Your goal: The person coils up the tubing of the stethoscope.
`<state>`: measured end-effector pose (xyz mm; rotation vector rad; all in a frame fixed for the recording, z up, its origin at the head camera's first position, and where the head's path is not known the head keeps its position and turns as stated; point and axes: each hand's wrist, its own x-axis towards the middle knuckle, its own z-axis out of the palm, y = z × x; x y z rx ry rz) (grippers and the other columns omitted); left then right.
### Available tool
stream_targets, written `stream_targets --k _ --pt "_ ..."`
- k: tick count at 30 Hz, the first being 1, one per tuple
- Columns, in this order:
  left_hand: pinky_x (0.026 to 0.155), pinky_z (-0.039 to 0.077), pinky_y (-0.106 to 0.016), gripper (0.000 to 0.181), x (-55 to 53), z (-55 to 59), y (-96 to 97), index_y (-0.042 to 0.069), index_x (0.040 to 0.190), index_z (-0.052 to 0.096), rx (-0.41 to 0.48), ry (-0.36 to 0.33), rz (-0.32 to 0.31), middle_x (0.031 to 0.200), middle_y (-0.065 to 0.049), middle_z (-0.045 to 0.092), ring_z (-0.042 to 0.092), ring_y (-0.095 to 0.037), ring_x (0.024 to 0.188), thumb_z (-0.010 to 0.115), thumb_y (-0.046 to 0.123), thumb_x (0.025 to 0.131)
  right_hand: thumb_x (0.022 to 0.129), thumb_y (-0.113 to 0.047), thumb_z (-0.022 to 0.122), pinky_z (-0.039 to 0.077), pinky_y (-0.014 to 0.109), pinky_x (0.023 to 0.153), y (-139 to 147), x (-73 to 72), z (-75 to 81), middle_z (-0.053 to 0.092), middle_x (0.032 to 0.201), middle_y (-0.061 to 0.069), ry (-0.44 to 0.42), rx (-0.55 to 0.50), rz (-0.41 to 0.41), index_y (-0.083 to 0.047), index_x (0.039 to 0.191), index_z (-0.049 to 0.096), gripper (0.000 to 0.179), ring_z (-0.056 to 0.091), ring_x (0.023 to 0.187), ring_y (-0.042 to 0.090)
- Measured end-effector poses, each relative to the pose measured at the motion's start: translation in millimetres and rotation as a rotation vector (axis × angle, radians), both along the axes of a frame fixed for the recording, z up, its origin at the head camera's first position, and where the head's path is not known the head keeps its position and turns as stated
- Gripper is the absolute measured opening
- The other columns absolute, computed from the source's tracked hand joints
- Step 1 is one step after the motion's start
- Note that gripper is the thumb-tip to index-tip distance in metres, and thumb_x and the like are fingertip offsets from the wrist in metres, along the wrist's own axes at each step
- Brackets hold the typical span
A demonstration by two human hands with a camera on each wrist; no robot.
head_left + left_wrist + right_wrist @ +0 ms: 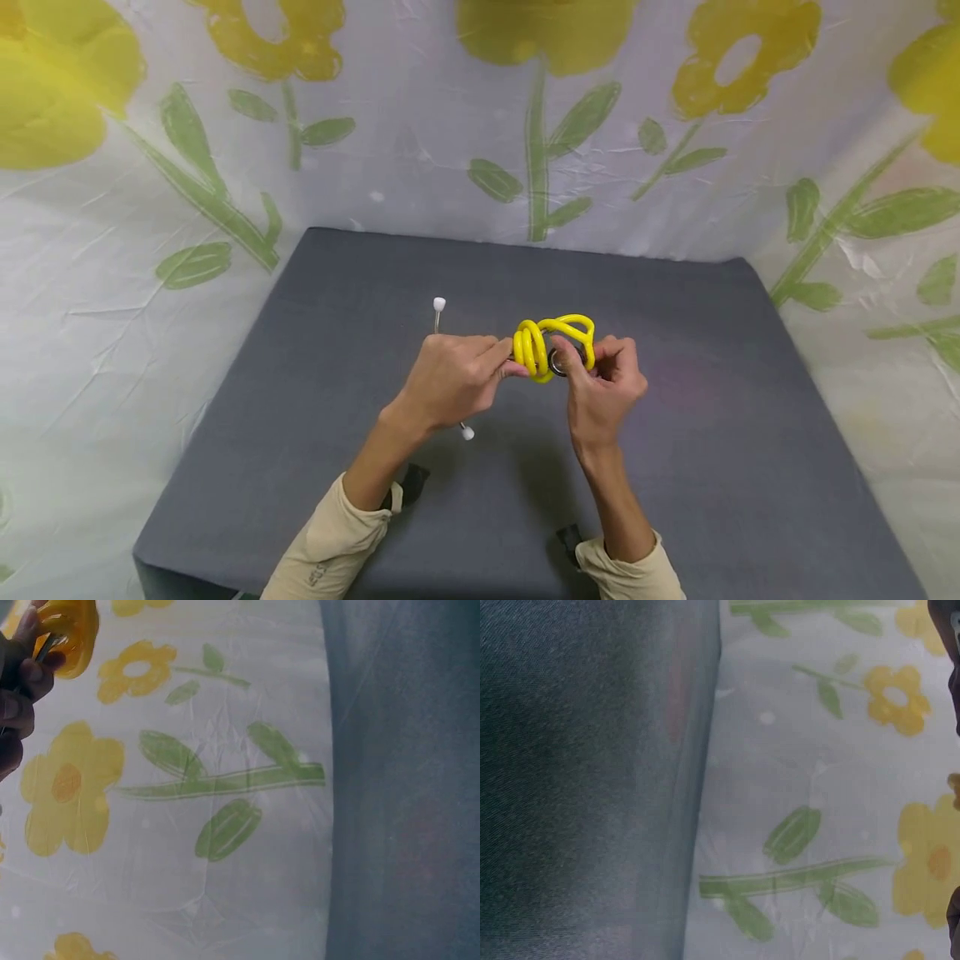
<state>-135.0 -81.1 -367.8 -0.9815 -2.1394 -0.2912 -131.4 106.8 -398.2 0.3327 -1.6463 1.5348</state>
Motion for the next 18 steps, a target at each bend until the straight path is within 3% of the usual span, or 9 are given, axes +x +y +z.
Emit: stream_targets --k 3,6,10,14,18 --pt "0.043 0.024 -0.021 0.03 1.6 0.9 1.1 0.011 0.078 0.065 0.0 0.0 -0.007 0.055 0.004 0.045 0.035 -0.007 0.044 0.084 0.033 0.088 0.083 -0.032 0.088 0.031 0.012 0.05 2.4 -2.9 2.0 0.037 0.058 0.008 0.025 0.029 -0.045 0.011 0.071 0.039 0.066 0.031 0.049 0.003" --pt "0.043 0.025 -0.021 0.031 2.9 3.1 1.2 0.011 0.078 0.065 0.017 -0.006 -0.013 0.054 0.004 0.044 0.036 -0.008 0.043 0.085 0.033 0.087 0.083 -0.046 0.082 0.026 0.015 0.052 9.7 -5.7 4.7 0.03 0.058 0.008 0.019 0.184 -0.086 0.006 0.071 0.038 0.069 0.027 0.051 0.004" --pt "0.043 0.023 -0.021 0.035 4.2 3.4 0.7 0.012 0.073 0.061 0.048 -0.026 -0.01 0.053 0.003 0.043 0.036 -0.008 0.042 0.086 0.033 0.086 0.084 -0.05 0.078 0.027 0.016 0.052 21.4 -5.5 7.8 0.033 0.058 0.008 -0.038 0.302 0.004 0.004 0.073 0.042 0.066 0.028 0.052 0.003" --pt "0.044 0.022 -0.019 0.034 5.4 1.0 0.1 0.013 0.072 0.063 0.051 -0.054 0.0 0.052 0.004 0.042 0.035 -0.007 0.042 0.087 0.034 0.086 0.086 -0.023 0.084 0.035 0.015 0.05 31.1 0.4 9.8 0.044 0.06 0.008 -0.176 0.313 0.165 0.005 0.076 0.046 0.048 0.037 0.05 0.002" --pt "0.043 0.026 -0.019 0.031 5.7 0.8 -0.5 0.012 0.076 0.066 0.042 -0.069 0.027 0.052 0.004 0.045 0.039 -0.008 0.042 0.084 0.034 0.088 0.083 0.01 0.081 0.045 0.017 0.052 37.3 6.4 12.8 0.056 0.071 0.012 -0.299 0.315 0.264 0.007 0.087 0.054 0.027 0.05 0.054 0.006"
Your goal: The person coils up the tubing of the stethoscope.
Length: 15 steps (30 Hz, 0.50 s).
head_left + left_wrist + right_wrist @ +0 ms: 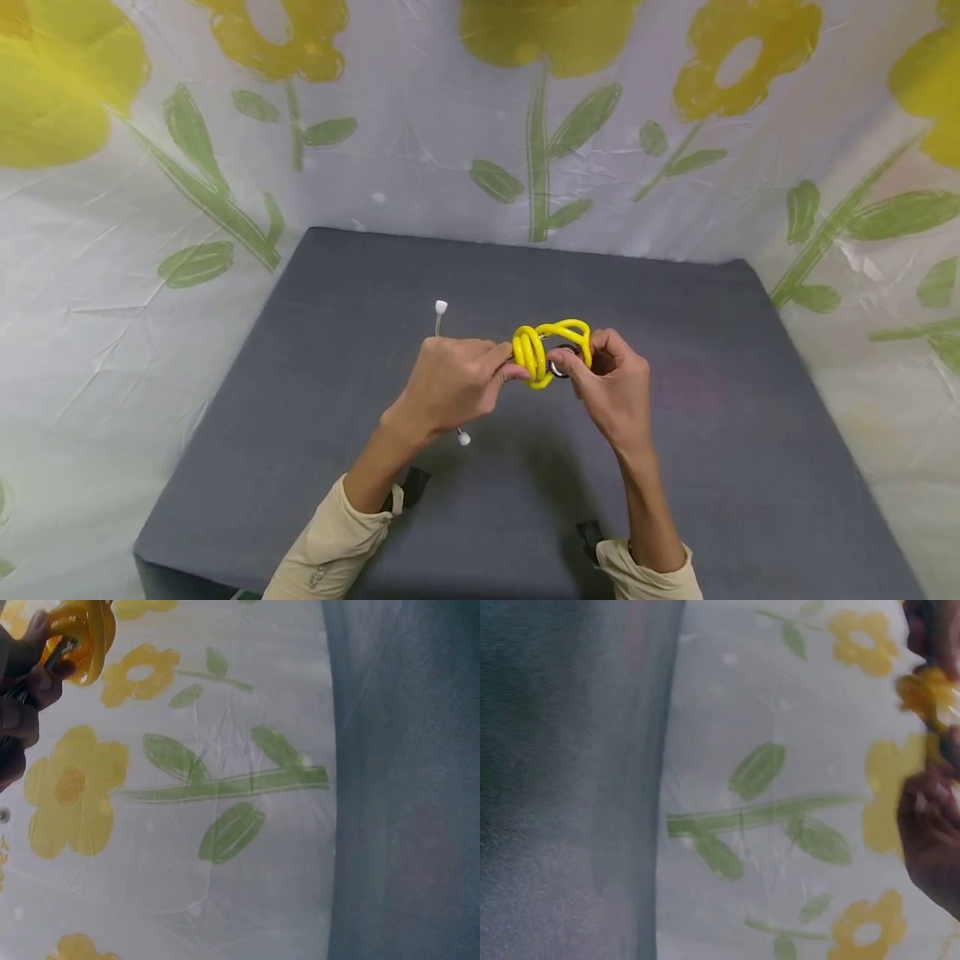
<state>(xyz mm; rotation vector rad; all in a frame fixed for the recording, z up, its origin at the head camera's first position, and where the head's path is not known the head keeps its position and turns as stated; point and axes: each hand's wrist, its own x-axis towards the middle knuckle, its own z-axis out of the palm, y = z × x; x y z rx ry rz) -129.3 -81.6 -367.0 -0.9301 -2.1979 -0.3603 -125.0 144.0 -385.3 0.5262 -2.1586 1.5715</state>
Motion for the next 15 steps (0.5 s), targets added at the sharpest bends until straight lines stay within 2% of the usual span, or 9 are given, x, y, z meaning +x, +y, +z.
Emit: stream_targets --k 1,3,6,8,10,11,13,15 --pt "0.043 0.028 -0.02 0.029 0.2 0.3 -0.3 0.011 0.079 0.068 0.025 -0.007 0.006 0.053 0.004 0.049 0.04 -0.008 0.043 0.085 0.033 0.088 0.083 0.013 0.079 0.048 0.016 0.054 0.9 1.1 -0.3 0.059 0.074 0.013 -0.018 0.019 0.004 0.007 0.089 0.056 0.025 0.054 0.057 0.004" --pt "0.045 0.035 -0.019 0.023 1.3 3.3 -0.6 0.009 0.085 0.073 0.123 -0.049 -0.027 0.059 0.003 0.06 0.046 -0.008 0.044 0.086 0.028 0.086 0.084 0.014 0.078 0.052 0.014 0.061 0.6 2.6 -2.4 0.063 0.083 0.015 -0.029 0.058 -0.006 0.007 0.095 0.06 0.022 0.059 0.066 0.002" --pt "0.043 0.035 -0.019 0.021 4.6 10.2 2.5 0.009 0.089 0.074 0.184 -0.056 -0.061 0.059 0.003 0.061 0.045 -0.008 0.044 0.086 0.026 0.086 0.088 0.014 0.074 0.054 0.015 0.065 -4.6 8.3 -6.1 0.066 0.09 0.019 -0.023 0.046 0.012 0.008 0.101 0.064 0.017 0.065 0.073 0.002" --pt "0.045 0.032 -0.017 0.019 5.3 14.5 6.1 0.008 0.091 0.076 0.206 -0.099 -0.078 0.058 0.004 0.059 0.044 -0.007 0.044 0.084 0.026 0.088 0.092 0.011 0.071 0.057 0.017 0.069 -10.3 14.0 -5.9 0.068 0.094 0.021 -0.015 -0.02 0.028 0.01 0.107 0.063 0.017 0.069 0.076 0.005" --pt "0.044 0.027 -0.019 0.019 5.3 16.2 9.2 0.01 0.088 0.076 0.167 -0.123 -0.04 0.053 0.003 0.049 0.039 -0.009 0.043 0.082 0.028 0.091 0.095 0.012 0.066 0.06 0.02 0.077 -14.7 19.3 -4.6 0.066 0.106 0.02 -0.037 -0.136 0.103 0.014 0.117 0.052 0.026 0.073 0.087 0.008" --pt "0.044 0.028 -0.02 0.016 4.7 16.3 9.5 0.009 0.091 0.078 0.168 -0.154 -0.029 0.053 0.003 0.05 0.039 -0.009 0.043 0.08 0.026 0.092 0.096 0.013 0.064 0.06 0.021 0.083 -16.3 20.2 -4.0 0.064 0.116 0.018 -0.052 -0.19 0.144 0.013 0.121 0.047 0.03 0.074 0.097 0.008" --pt "0.046 0.029 -0.021 0.014 3.6 16.0 8.7 0.009 0.093 0.08 0.194 -0.241 -0.031 0.055 0.002 0.054 0.04 -0.009 0.045 0.08 0.023 0.092 0.097 0.015 0.06 0.059 0.023 0.093 -18.8 18.3 -3.9 0.056 0.132 0.013 -0.088 -0.307 0.251 0.006 0.126 0.04 0.037 0.071 0.115 0.011" --pt "0.046 0.031 -0.021 0.014 3.8 15.8 6.4 0.011 0.091 0.079 0.192 -0.319 -0.061 0.054 0.002 0.052 0.039 -0.007 0.046 0.079 0.024 0.093 0.096 0.02 0.053 0.057 0.027 0.102 -20.7 13.7 -5.4 0.048 0.147 0.011 -0.136 -0.451 0.404 -0.002 0.131 0.036 0.045 0.065 0.131 0.017"
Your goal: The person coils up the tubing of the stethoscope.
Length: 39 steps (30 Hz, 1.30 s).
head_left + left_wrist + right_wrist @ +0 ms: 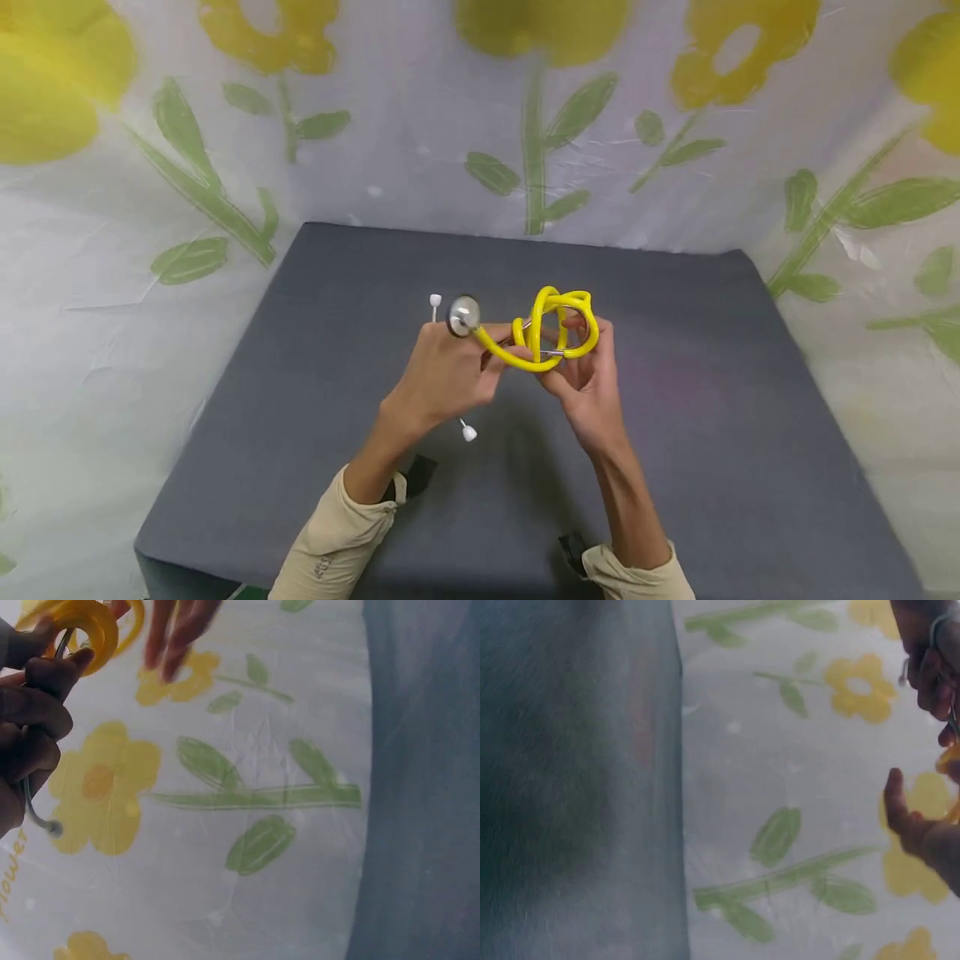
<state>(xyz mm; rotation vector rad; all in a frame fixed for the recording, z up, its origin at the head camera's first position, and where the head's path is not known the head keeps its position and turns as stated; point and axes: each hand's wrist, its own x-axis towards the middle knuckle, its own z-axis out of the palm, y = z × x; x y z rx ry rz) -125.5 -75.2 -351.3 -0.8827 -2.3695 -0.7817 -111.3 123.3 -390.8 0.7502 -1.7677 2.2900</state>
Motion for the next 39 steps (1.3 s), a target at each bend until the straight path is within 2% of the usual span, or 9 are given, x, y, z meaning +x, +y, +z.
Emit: stream_targets --k 3,6,14,17,21,26,28,35,39 --pt "0.048 0.028 -0.019 0.016 1.5 3.4 -5.3 0.013 0.089 0.075 0.034 -0.152 -0.094 0.054 0.006 0.044 0.035 -0.003 0.047 0.079 0.028 0.093 0.09 0.025 0.04 0.058 0.032 0.102 -2.9 -5.5 -2.1 0.047 0.154 0.015 -0.037 -0.184 0.206 -0.012 0.139 0.037 0.061 0.065 0.132 0.024" --pt "0.049 0.024 -0.018 0.019 2.8 6.2 -7.7 0.015 0.084 0.073 0.062 -0.256 -0.153 0.055 0.01 0.035 0.031 -0.001 0.048 0.077 0.03 0.095 0.082 0.026 0.032 0.059 0.033 0.098 -3.1 -4.2 -4.7 0.057 0.148 0.016 -0.095 -0.284 0.31 -0.01 0.147 0.034 0.075 0.068 0.126 0.024" --pt "0.048 0.03 -0.019 0.015 -0.8 1.1 -9.0 0.012 0.089 0.078 0.129 -0.363 -0.188 0.057 0.007 0.049 0.038 0.001 0.05 0.078 0.026 0.095 0.099 0.01 0.023 0.051 0.024 0.061 15.1 -5.4 -5.3 0.072 0.12 0.004 -0.217 -0.182 0.269 -0.008 0.14 0.047 0.051 0.066 0.086 0.013" --pt "0.048 0.034 -0.02 0.01 -4.6 -0.9 -11.8 0.008 0.096 0.081 0.182 -0.395 -0.27 0.062 0.005 0.062 0.043 -0.001 0.05 0.08 0.018 0.093 0.109 0.003 0.039 0.046 0.021 0.06 20.2 -10.3 -6.7 0.07 0.099 -0.005 -0.189 -0.033 0.141 -0.014 0.134 0.055 0.034 0.058 0.072 0.009" --pt "0.05 0.033 -0.021 0.007 -12.0 -4.3 -8.5 0.003 0.096 0.08 0.237 -0.435 -0.475 0.061 0.002 0.058 0.04 -0.003 0.05 0.077 0.01 0.094 0.103 0.003 0.058 0.055 0.017 0.067 14.0 -21.7 -7.8 0.073 0.097 -0.01 -0.041 0.097 -0.095 -0.004 0.118 0.066 0.018 0.067 0.078 0.007" --pt "0.054 0.03 -0.018 0.009 -11.3 -3.7 7.6 0.003 0.086 0.076 0.195 -0.419 -0.606 0.055 -0.002 0.042 0.033 0.001 0.051 0.076 0.007 0.094 0.103 -0.009 0.066 0.058 0.018 0.077 -6.8 -31.1 -7.5 0.077 0.104 -0.008 0.124 0.066 -0.029 0.01 0.111 0.061 0.021 0.073 0.09 0.007" --pt "0.053 0.028 -0.017 0.009 -8.3 -0.5 9.7 0.006 0.083 0.075 0.163 -0.371 -0.549 0.054 0.0 0.041 0.032 0.003 0.051 0.079 0.007 0.091 0.103 -0.011 0.066 0.057 0.018 0.079 -6.9 -32.8 -9.6 0.075 0.101 -0.006 0.132 0.084 -0.094 0.009 0.113 0.061 0.023 0.071 0.088 0.006" --pt "0.051 0.028 -0.014 0.016 -2.4 1.3 8.0 0.011 0.1 0.082 0.143 -0.245 -0.417 0.055 0.007 0.045 0.034 0.007 0.052 0.086 0.019 0.086 0.1 0.004 0.059 0.053 0.012 0.069 17.6 -42.6 -20.7 0.075 0.087 0.023 0.211 0.36 -0.656 0.01 0.103 0.066 0.01 0.068 0.068 0.02" --pt "0.05 0.032 -0.015 0.026 -1.7 1.5 9.5 0.01 0.103 0.083 0.194 -0.195 -0.324 0.056 0.006 0.056 0.038 0.005 0.05 0.09 0.022 0.081 0.1 0.002 0.06 0.048 0.01 0.063 22.0 -38.0 -24.1 0.074 0.082 0.022 0.212 0.519 -0.706 0.008 0.103 0.068 0.011 0.066 0.062 0.03"
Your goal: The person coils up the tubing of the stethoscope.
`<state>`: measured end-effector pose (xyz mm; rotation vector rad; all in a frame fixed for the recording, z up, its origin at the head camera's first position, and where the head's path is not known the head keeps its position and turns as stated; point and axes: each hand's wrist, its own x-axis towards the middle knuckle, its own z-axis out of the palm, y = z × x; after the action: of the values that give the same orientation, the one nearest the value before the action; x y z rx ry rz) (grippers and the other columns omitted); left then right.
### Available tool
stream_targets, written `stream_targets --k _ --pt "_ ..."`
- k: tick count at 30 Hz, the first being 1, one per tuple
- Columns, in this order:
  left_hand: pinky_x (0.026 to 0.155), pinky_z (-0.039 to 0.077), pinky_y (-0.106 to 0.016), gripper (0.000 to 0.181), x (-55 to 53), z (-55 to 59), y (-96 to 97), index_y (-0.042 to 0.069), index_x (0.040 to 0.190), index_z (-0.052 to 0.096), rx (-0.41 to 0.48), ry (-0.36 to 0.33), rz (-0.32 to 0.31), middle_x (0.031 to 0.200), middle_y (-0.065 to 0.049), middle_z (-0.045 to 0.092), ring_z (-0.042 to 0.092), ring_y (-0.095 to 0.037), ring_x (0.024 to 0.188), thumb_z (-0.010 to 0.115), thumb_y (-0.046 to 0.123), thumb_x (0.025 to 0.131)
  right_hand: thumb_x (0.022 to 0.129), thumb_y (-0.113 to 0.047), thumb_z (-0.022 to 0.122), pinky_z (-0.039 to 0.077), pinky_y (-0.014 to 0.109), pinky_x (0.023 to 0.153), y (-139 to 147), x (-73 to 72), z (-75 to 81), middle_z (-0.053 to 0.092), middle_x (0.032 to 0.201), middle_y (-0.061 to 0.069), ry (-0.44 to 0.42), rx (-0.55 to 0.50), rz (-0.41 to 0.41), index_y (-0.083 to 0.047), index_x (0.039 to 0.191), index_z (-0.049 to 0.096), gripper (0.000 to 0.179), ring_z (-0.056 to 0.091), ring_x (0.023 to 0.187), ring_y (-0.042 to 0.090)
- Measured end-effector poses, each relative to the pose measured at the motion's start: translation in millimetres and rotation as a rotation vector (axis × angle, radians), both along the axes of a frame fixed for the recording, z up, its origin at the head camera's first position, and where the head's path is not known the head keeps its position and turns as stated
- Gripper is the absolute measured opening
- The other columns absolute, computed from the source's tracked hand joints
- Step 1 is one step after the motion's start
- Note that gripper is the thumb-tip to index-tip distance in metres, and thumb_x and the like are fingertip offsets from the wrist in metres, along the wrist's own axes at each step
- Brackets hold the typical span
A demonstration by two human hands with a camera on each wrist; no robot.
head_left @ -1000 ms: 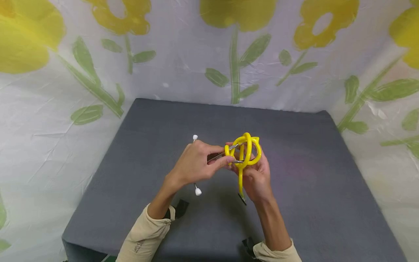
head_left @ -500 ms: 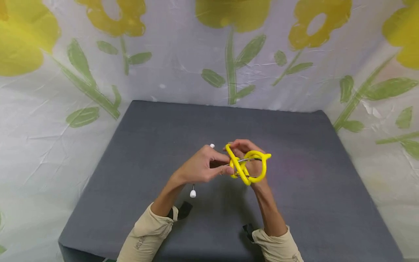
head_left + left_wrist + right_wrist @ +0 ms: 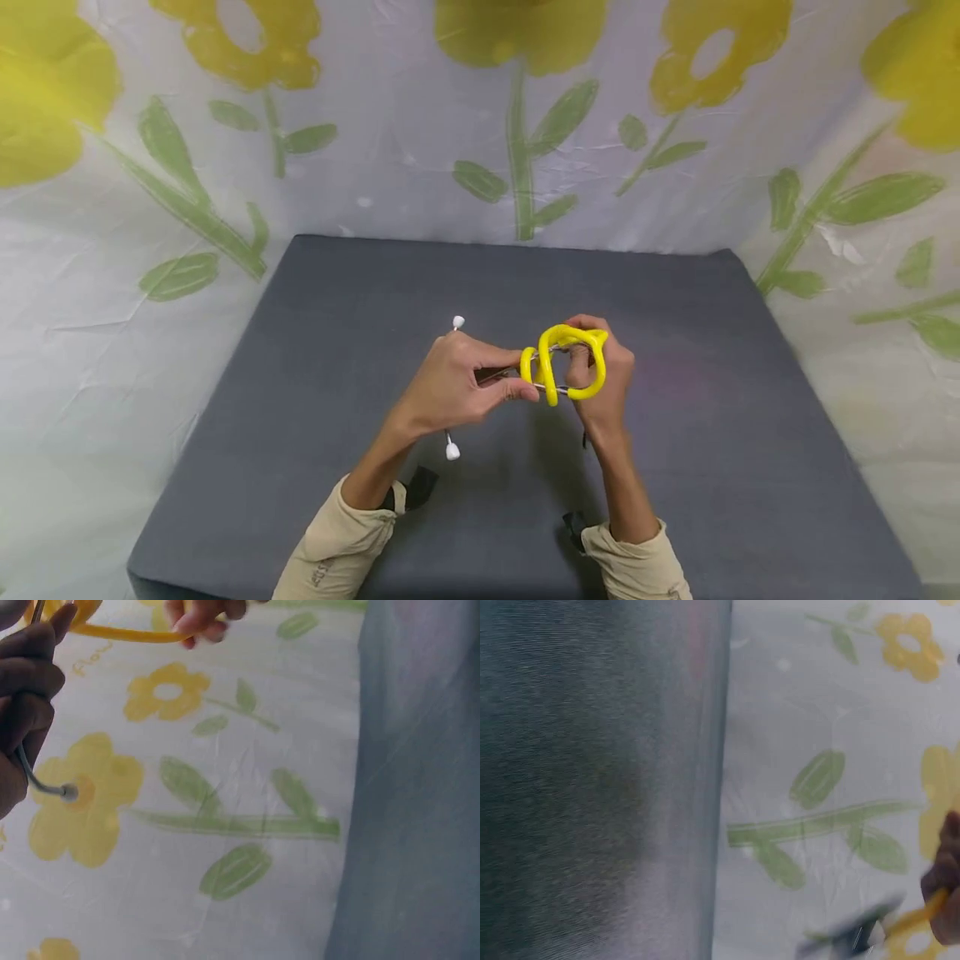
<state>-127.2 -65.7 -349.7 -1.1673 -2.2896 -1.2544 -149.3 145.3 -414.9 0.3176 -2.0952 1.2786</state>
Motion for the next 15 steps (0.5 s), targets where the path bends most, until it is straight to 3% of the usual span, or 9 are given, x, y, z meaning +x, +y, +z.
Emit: stream_targets --k 3,7,11,15 --pt "0.048 0.03 -0.017 0.026 -0.8 0.1 -3.8 0.01 0.095 0.082 -0.033 0.071 0.17 0.055 0.006 0.055 0.038 0.002 0.049 0.091 0.029 0.08 0.098 0.001 0.067 0.049 0.009 0.062 -2.4 10.3 -2.8 0.072 0.078 0.018 -0.076 0.05 0.047 0.007 0.103 0.07 0.007 0.068 0.063 0.029" --pt "0.047 0.021 -0.02 0.029 -7.3 -3.6 -7.4 0.011 0.085 0.076 -0.133 0.155 0.371 0.052 0.005 0.041 0.031 -0.003 0.048 0.088 0.038 0.083 0.094 0.001 0.074 0.055 0.012 0.063 -5.2 27.5 0.2 0.074 0.079 0.015 -0.118 0.09 0.152 0.005 0.101 0.073 0.008 0.07 0.063 0.022" --pt "0.047 0.016 -0.021 0.034 -15.7 -9.6 -10.1 0.011 0.081 0.073 -0.192 0.226 0.482 0.053 0.004 0.037 0.026 -0.006 0.047 0.086 0.043 0.084 0.09 -0.002 0.08 0.052 0.016 0.056 -7.5 42.0 12.3 0.074 0.08 0.011 -0.073 0.235 0.23 0.004 0.103 0.073 0.016 0.059 0.058 0.01" --pt "0.046 0.015 -0.022 0.037 -22.8 -16.1 -14.1 0.011 0.081 0.072 -0.235 0.286 0.566 0.052 0.002 0.037 0.027 -0.01 0.044 0.086 0.044 0.083 0.088 -0.004 0.083 0.047 0.019 0.053 -7.6 52.9 28.8 0.069 0.078 0.005 -0.018 0.473 0.224 0.0 0.1 0.073 0.016 0.05 0.058 0.005"
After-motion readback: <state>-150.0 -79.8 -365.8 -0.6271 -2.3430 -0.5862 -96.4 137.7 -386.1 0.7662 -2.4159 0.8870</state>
